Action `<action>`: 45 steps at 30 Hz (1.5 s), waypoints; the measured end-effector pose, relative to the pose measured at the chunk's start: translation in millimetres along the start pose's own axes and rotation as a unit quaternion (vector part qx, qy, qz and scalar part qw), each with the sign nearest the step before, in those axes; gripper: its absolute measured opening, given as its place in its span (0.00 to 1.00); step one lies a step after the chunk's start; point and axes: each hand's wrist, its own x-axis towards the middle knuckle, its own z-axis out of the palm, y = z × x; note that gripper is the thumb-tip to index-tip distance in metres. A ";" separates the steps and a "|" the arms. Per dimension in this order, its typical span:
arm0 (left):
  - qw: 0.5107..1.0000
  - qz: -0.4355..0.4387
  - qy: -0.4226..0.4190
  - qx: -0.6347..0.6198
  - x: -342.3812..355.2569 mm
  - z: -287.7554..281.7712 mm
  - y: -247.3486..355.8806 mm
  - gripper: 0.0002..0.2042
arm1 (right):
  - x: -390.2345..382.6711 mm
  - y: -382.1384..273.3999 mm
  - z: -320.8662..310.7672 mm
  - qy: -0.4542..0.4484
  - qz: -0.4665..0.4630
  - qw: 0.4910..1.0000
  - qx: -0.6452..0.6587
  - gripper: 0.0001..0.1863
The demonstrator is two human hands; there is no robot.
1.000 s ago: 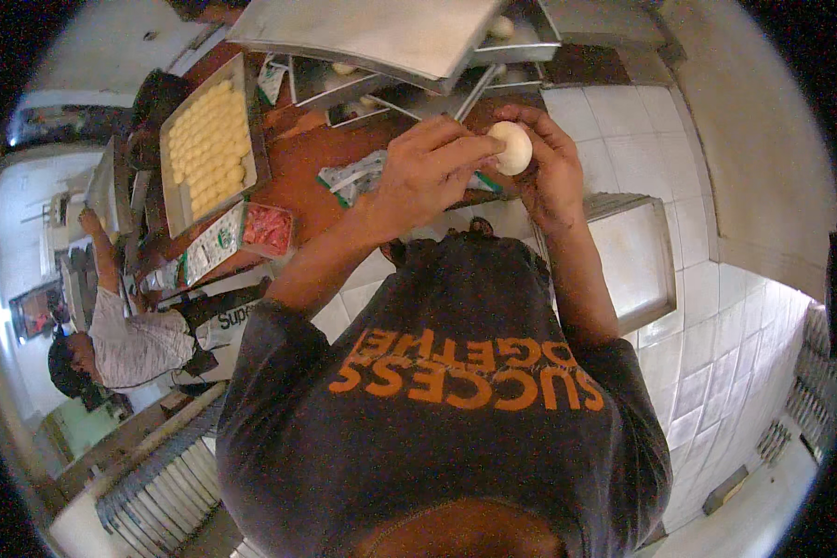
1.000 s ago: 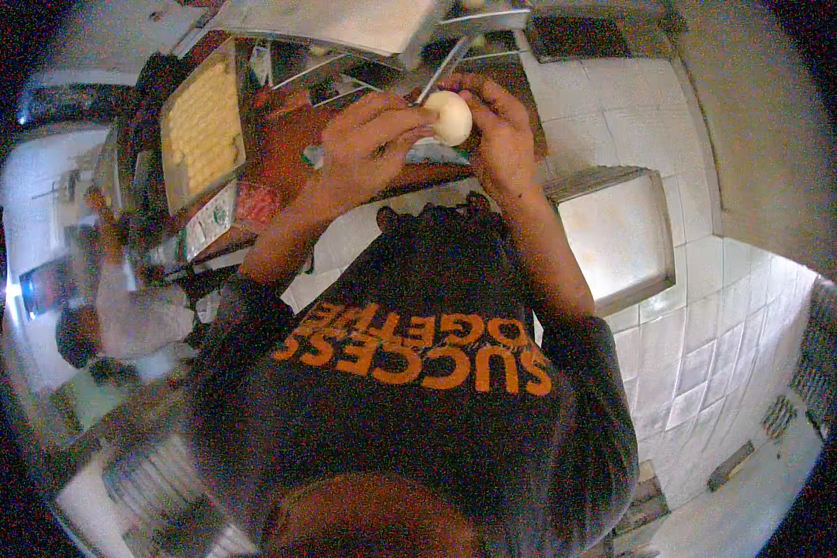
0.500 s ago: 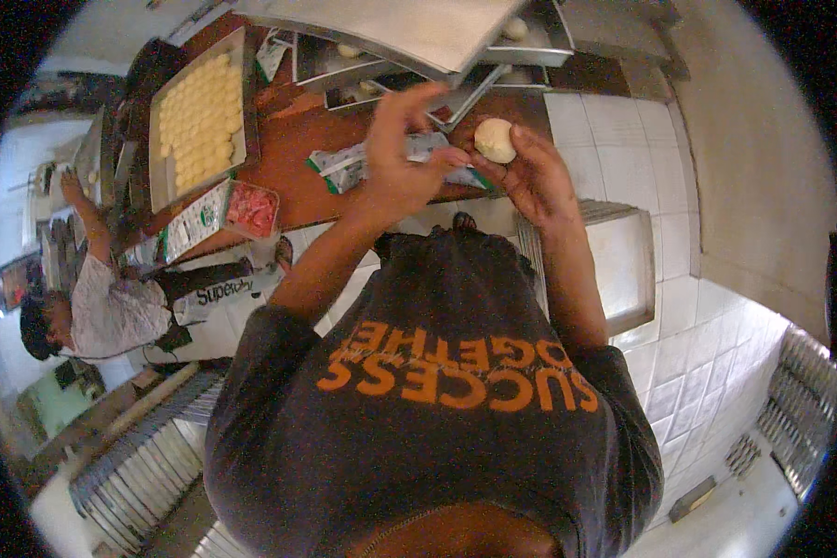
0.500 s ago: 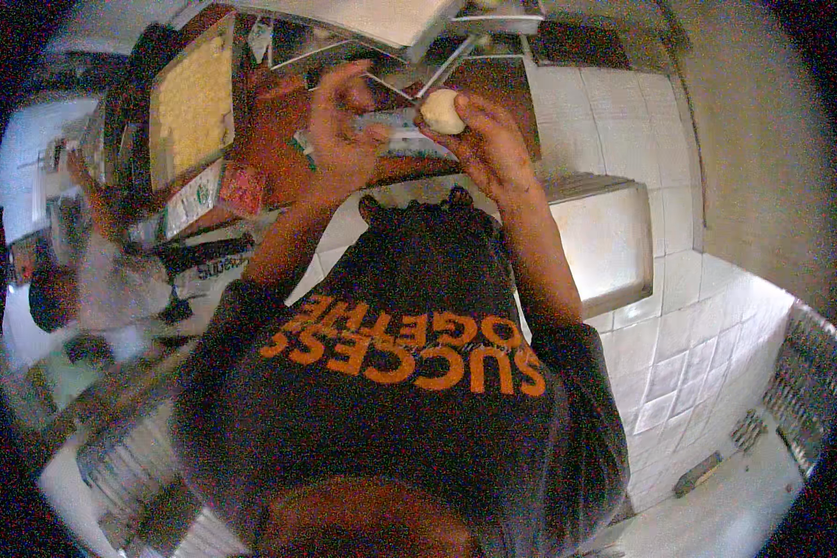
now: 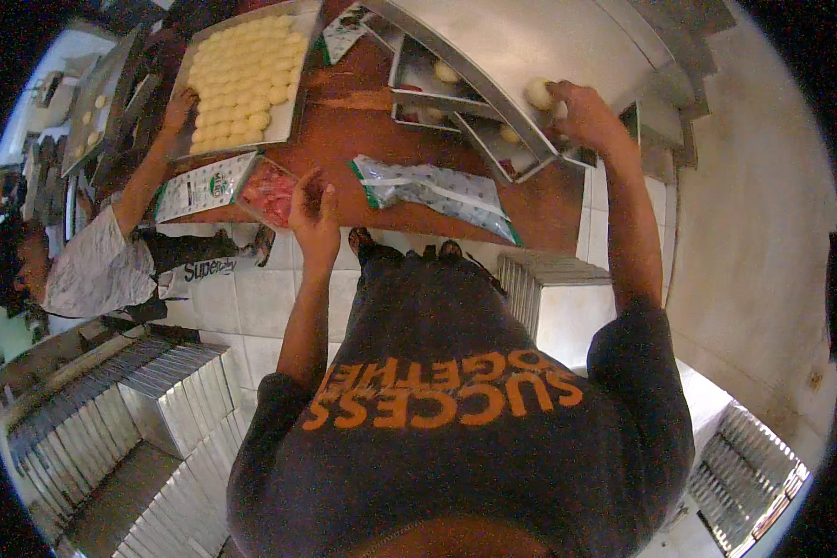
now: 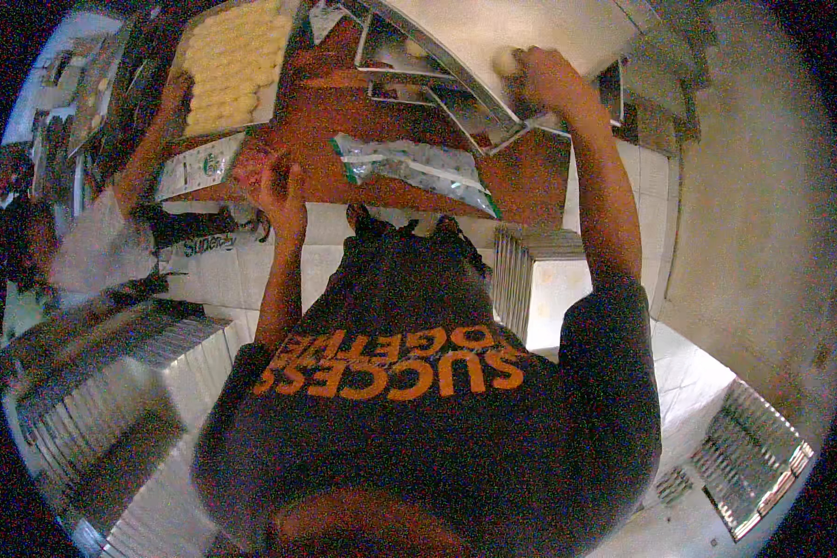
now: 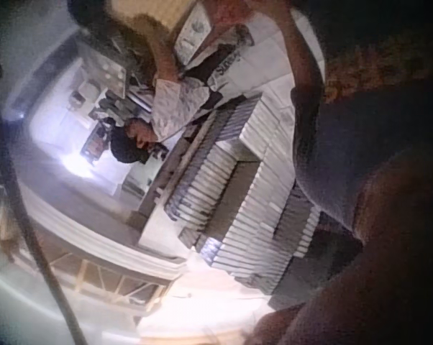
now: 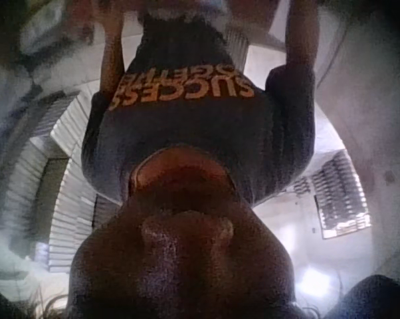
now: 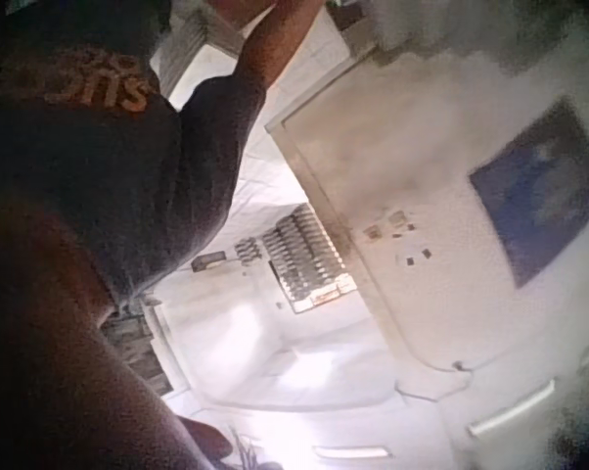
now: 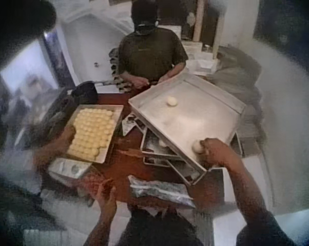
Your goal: The person picks up dough pieces, adds filling from a plastic bag by hand, rolls them into balls, and places them onto metal trays on a table.
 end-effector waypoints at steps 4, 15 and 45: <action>0.998 0.011 0.028 0.055 28.0 -36.1 -25.6 0.13 | 11.4 -5.7 6.3 -0.014 0.044 0.998 -0.053 0.16; 0.912 -0.075 -0.163 0.368 216.5 -85.1 -160.8 0.16 | -49.5 -119.5 66.1 0.350 -0.013 0.935 -0.043 0.15; 0.906 0.087 -0.109 0.399 -10.4 -11.4 -140.5 0.13 | -32.4 -125.4 273.5 -0.282 -0.128 0.941 -0.138 0.36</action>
